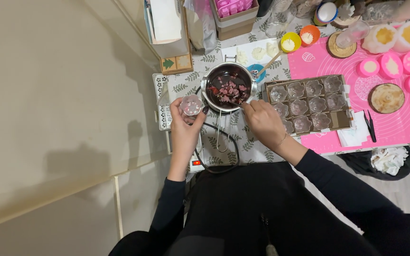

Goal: Preparing small candles by placing wicks and organizing containers at a workstation.

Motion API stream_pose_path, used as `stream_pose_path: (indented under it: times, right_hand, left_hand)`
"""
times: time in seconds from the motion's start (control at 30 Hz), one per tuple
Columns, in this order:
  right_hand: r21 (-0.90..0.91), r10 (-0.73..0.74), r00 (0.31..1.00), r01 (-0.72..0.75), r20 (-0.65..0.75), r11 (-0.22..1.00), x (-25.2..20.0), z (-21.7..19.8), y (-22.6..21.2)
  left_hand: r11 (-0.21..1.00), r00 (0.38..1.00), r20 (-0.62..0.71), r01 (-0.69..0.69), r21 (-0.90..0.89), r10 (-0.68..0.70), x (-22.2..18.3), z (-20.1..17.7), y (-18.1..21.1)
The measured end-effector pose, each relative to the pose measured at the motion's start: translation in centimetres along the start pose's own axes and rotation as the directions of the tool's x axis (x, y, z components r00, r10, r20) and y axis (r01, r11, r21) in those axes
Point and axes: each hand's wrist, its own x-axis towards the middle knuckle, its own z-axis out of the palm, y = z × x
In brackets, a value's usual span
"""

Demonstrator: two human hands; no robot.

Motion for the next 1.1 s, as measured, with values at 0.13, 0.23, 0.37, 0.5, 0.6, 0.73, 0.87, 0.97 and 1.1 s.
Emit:
stream_pose_path:
  times: [0.13,0.23,0.37,0.5,0.6,0.73,0.87,0.97,1.1]
  right_hand:
    - [0.011,0.031,0.999,-0.031,0.013,0.999,-0.3,0.3,-0.2]
    - [0.004,0.013,0.998,-0.012,-0.062,1.0,-0.5,0.5,-0.4]
    - [0.141,0.27,0.963,-0.265,-0.022,0.954,-0.9,2.2,1.4]
    - [0.378,0.598,0.784,-0.61,0.164,0.696,-0.2,3.0,5.1]
    - [0.425,0.695,0.646,-0.751,0.316,0.506,1.4,1.3,6.4]
    - [0.505,0.705,0.634,-0.742,0.316,0.441,2.0,2.7,8.5]
    - [0.46,0.627,0.768,-0.607,0.131,0.648,3.5,1.0,7.1]
    - [0.441,0.461,0.887,-0.398,-0.041,0.805,4.7,-0.2,6.0]
    - [0.248,0.187,0.946,-0.12,-0.266,0.961,5.4,0.0,5.8]
  left_hand:
    - [0.998,0.998,-0.004,-0.056,0.028,0.056,0.0,0.3,0.0]
    - [0.998,0.999,-0.006,-0.05,0.037,0.05,0.0,0.3,0.0]
    - [0.998,0.998,0.0,-0.06,0.022,0.06,0.0,0.0,-0.4]
    - [0.998,0.999,-0.006,-0.038,0.04,0.038,-0.2,-0.4,-0.1]
    - [0.999,1.0,0.005,-0.03,0.037,0.03,-0.1,-0.3,-0.4]
    - [0.997,0.999,0.01,-0.034,0.075,0.033,-0.1,-0.2,-0.2]
    - [0.998,0.998,0.014,-0.053,0.043,0.053,-0.3,0.0,-0.1]
    - [0.998,0.999,0.004,-0.044,0.043,0.044,-0.2,0.0,0.2]
    - [0.997,0.999,-0.008,-0.033,0.07,0.033,-0.3,0.0,0.4]
